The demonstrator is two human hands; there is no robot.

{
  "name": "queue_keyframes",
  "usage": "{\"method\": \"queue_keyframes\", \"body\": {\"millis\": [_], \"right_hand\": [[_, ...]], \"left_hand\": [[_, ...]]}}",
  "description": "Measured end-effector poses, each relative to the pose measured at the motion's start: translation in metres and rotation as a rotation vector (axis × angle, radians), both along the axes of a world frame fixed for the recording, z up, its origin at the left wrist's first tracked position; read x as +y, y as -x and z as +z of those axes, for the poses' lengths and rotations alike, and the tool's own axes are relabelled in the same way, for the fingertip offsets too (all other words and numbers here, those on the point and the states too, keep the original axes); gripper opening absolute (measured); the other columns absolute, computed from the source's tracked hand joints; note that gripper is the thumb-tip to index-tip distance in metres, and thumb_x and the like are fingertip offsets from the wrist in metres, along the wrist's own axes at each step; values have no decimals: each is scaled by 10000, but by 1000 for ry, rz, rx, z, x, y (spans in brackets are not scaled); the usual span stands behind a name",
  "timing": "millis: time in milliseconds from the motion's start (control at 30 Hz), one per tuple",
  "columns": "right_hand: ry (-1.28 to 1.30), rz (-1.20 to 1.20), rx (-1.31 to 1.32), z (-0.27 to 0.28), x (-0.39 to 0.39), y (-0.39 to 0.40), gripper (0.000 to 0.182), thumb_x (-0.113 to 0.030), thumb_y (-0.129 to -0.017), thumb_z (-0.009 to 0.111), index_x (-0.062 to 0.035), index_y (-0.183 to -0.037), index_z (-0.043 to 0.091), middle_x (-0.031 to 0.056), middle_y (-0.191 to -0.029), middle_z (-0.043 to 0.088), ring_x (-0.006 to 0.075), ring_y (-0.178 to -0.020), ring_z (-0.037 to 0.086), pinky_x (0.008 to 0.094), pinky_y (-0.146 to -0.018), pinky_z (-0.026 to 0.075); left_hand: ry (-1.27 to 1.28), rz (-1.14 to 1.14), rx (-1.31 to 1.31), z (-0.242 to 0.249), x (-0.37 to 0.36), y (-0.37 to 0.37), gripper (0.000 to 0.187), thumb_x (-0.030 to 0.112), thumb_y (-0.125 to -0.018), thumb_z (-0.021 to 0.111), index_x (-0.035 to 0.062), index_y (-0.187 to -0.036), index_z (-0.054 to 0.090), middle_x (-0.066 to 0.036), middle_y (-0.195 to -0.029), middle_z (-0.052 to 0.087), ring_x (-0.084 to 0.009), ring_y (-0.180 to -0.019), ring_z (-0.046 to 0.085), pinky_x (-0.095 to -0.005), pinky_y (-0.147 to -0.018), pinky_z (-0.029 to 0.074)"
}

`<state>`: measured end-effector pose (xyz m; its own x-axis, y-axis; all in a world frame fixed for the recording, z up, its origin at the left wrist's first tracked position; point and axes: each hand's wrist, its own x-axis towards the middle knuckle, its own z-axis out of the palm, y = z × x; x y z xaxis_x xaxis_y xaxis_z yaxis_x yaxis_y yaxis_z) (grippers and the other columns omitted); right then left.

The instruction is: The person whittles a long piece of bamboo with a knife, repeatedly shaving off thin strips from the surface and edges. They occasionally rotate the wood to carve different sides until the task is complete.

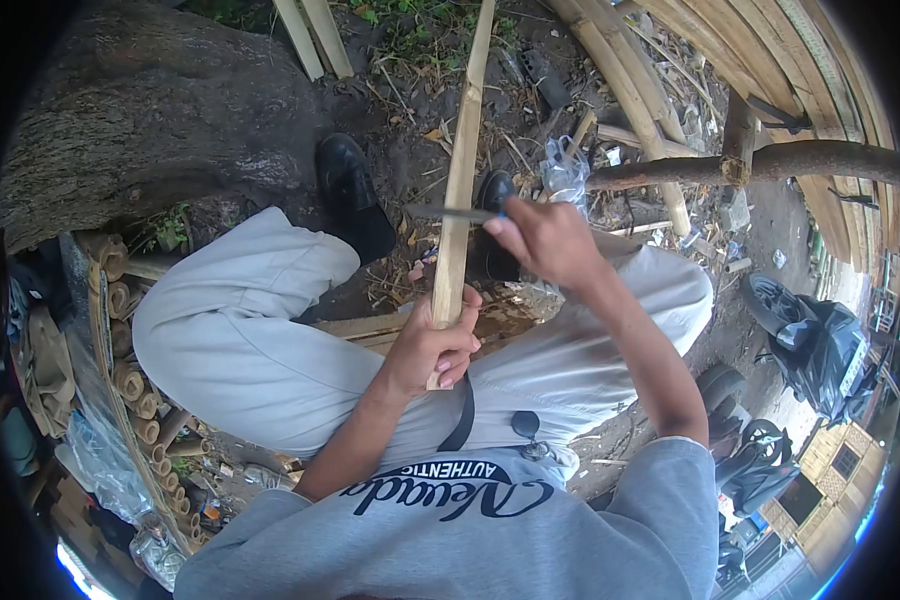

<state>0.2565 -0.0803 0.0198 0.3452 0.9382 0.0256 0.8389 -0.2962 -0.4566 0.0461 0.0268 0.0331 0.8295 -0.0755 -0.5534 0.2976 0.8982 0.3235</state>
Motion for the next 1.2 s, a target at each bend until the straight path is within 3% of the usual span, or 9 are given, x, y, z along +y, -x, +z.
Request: {"method": "queue_keyframes", "body": {"millis": [233,400,500,633,733,833,1000,1100,1200], "right_hand": [[57,220,-38,-5,7,31,454,-470,-956,631,-95,-716,540,75,-578,538,295,-484,574,405,-454,440],[-29,376,-194,-37,13,2,505,-570,-977,539,-125,-745,593,47,-515,534,271,-441,586,396,-419,455],[87,192,-292,-62,22,-51,536,-590,-998,486,-113,-789,613,66,-514,561,294,-433,587,412,-444,484],[428,-395,-359,-126,5,-191,604,-576,-1041,364,-53,-936,647,203,-714,694,428,-734,704,550,-637,539],[415,-580,-268,-118,4,-177,613,-559,-1052,339,-35,-959,643,262,-808,704,454,-860,698,578,-707,536],[328,-569,-272,-110,16,-134,595,-542,-1057,346,-35,-940,633,268,-769,688,480,-819,685,557,-684,544],[9,-170,170,-34,9,-30,450,-417,-1046,501,-41,-808,572,190,-583,567,421,-536,589,511,-523,459],[35,217,-32,-5,-4,22,408,-411,-974,623,-85,-740,550,96,-578,534,314,-483,566,427,-466,433],[-2,216,32,-7,-11,35,427,-440,-960,634,-96,-723,545,85,-569,524,304,-477,563,417,-454,427]], "left_hand": [[-54,-62,-2,-7,0,4,432,-115,-764,577,26,-1139,416,20,-686,414,-64,-405,366,-252,-342,338],[-115,-90,47,-10,-1,6,459,-140,-767,582,35,-1151,404,29,-698,413,-58,-424,370,-253,-353,349],[-129,-95,61,-7,1,7,441,-136,-778,584,46,-1135,400,34,-694,407,-51,-424,367,-247,-352,340],[-41,-79,19,1,1,2,412,-139,-799,581,52,-1120,407,39,-685,412,-45,-403,358,-244,-339,334],[15,-50,2,-1,6,1,381,-133,-818,582,53,-1104,414,36,-678,417,-44,-388,355,-246,-330,335],[26,-46,12,-2,4,-2,358,-124,-833,587,54,-1094,417,31,-674,423,-47,-383,362,-250,-326,341],[30,-68,13,-2,4,-2,363,-112,-839,599,62,-1099,414,20,-676,436,-58,-382,384,-258,-327,354],[35,-74,20,0,4,-3,412,-82,-818,640,32,-1138,407,18,-674,443,-79,-404,425,-272,-365,380],[3,-84,32,1,3,-2,430,-87,-816,641,39,-1159,415,15,-658,448,-82,-399,431,-276,-366,383]]}}
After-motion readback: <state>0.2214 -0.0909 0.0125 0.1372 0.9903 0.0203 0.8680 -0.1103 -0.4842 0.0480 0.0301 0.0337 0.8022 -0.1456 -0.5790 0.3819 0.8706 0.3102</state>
